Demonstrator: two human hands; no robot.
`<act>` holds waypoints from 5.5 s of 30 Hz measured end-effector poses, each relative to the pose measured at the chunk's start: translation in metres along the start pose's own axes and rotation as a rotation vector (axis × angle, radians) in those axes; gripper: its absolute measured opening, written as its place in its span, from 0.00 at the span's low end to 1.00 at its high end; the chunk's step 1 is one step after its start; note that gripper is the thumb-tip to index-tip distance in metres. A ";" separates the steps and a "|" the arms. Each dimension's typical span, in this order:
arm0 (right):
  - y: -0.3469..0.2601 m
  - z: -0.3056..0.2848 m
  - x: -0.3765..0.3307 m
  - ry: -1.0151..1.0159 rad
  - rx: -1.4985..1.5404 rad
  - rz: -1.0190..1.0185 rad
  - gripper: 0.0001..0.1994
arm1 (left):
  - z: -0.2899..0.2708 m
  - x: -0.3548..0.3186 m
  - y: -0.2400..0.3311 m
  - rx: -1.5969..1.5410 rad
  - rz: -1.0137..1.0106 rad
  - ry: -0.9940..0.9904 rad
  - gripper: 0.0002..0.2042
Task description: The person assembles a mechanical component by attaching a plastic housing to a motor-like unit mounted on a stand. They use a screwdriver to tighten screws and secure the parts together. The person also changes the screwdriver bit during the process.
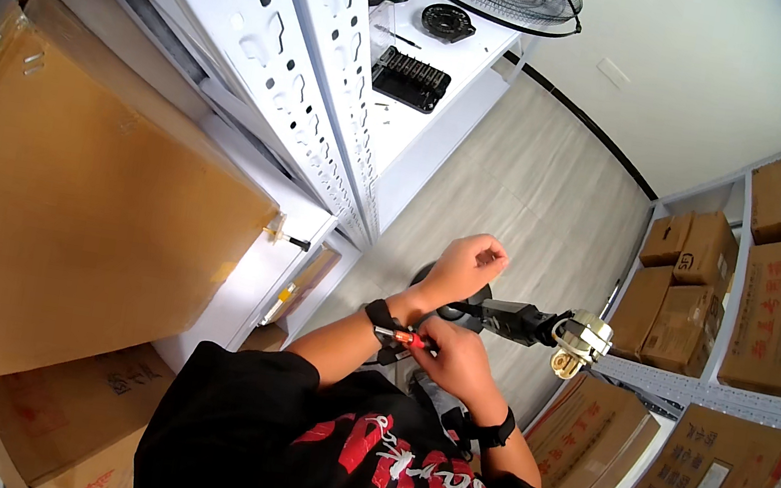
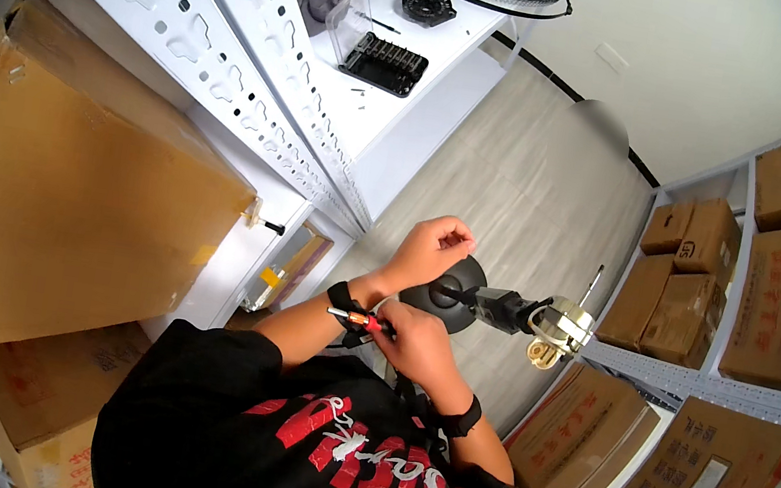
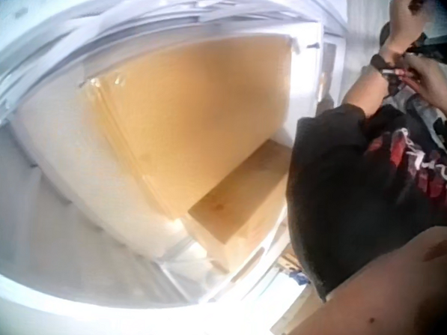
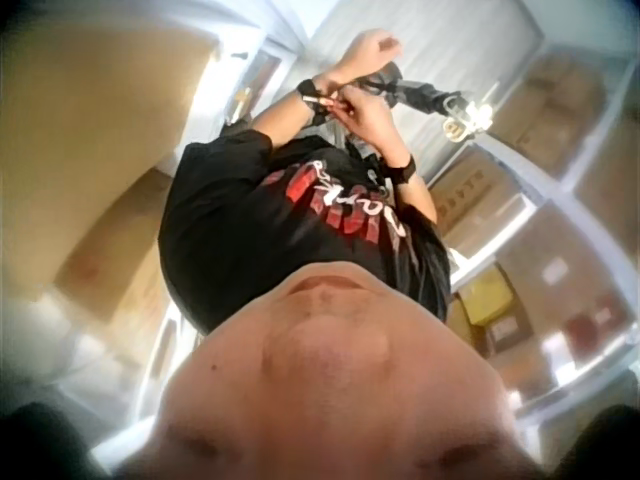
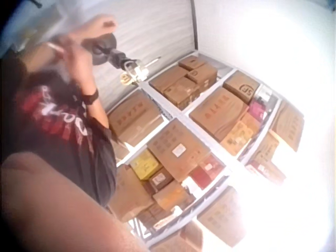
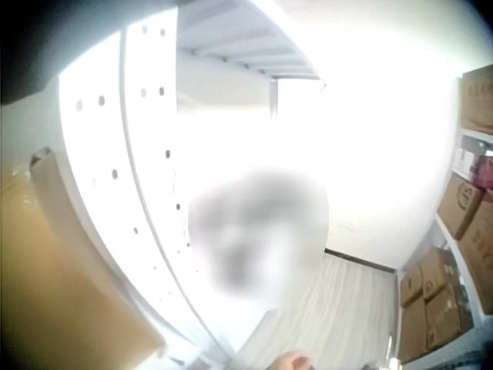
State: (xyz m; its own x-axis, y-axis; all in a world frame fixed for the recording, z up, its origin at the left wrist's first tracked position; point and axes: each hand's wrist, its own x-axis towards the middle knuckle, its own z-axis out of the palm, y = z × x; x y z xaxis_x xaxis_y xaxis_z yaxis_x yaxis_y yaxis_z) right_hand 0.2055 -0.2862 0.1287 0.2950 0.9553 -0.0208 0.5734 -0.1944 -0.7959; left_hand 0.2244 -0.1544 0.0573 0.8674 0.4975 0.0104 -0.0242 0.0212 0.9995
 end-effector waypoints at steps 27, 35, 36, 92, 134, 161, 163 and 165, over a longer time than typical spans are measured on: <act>0.014 -0.031 0.117 0.335 0.250 0.084 0.12 | -0.184 -0.088 -0.008 0.237 -0.013 0.161 0.02; 0.063 -0.046 0.233 0.423 0.282 0.091 0.10 | -0.232 -0.162 0.005 0.410 -0.248 0.335 0.05; 0.068 -0.048 0.245 0.422 0.305 0.112 0.10 | -0.235 -0.171 0.005 0.415 -0.274 0.352 0.05; 0.187 -0.074 0.417 -0.035 -0.005 0.077 0.11 | -0.267 -0.214 -0.032 0.345 -0.762 0.599 0.06; 0.083 -0.058 0.262 0.158 -0.064 0.157 0.14 | -0.288 -0.216 -0.039 0.077 -0.487 0.365 0.04; 0.014 -0.051 -0.078 -0.151 0.208 0.452 0.14 | -0.210 -0.200 -0.025 -0.081 -0.422 0.121 0.04; 0.025 -0.054 -0.104 -0.190 0.207 0.477 0.15 | -0.200 -0.201 -0.033 -0.068 -0.454 0.133 0.05; 0.047 -0.058 -0.125 -0.289 0.201 0.521 0.15 | -0.192 -0.207 -0.041 -0.053 -0.472 0.150 0.06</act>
State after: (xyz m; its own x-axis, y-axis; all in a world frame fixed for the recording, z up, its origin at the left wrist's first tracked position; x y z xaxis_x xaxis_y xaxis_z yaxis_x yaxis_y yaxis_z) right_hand 0.2400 -0.4281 0.1291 0.2623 0.7736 -0.5769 0.2471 -0.6317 -0.7348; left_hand -0.0501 -0.0917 0.0080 0.7089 0.5417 -0.4516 0.3258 0.3164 0.8909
